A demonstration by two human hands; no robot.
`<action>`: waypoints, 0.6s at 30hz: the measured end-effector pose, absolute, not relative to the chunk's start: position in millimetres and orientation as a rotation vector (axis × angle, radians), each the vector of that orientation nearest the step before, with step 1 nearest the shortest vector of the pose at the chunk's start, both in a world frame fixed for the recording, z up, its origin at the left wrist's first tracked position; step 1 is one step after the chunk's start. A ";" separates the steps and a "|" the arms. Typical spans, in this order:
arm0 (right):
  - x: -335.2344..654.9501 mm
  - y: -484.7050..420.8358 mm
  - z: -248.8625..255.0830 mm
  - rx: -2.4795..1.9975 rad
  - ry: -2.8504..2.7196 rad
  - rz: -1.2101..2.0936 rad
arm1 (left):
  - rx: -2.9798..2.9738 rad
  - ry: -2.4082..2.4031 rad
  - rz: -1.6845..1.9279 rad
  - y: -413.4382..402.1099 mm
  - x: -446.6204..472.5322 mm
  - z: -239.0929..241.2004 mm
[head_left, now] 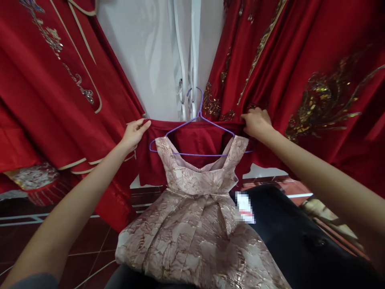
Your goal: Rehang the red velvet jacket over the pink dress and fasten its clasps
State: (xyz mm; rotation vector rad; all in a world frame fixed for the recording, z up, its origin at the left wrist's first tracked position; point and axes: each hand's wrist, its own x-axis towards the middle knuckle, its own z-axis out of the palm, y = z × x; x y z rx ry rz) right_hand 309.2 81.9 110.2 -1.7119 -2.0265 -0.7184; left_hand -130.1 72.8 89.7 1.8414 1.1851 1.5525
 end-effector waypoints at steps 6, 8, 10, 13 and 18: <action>349.8 60.7 105.0 -1.892 -2.003 -0.461 | 1.948 1.433 1.411 71.7 -157.3 58.1; 346.2 42.1 109.8 -1.871 -1.944 -0.437 | 2.094 1.489 1.417 67.8 -155.4 56.7; 335.6 16.7 115.8 -1.773 -1.903 -0.456 | 2.233 1.554 1.533 60.9 -148.3 58.6; 318.7 -26.1 120.7 -1.865 -1.654 -0.538 | 2.343 1.647 1.808 46.2 -134.5 59.8; 311.9 -67.9 96.9 -1.993 -1.707 -0.199 | 2.563 1.741 1.734 25.9 -120.3 47.1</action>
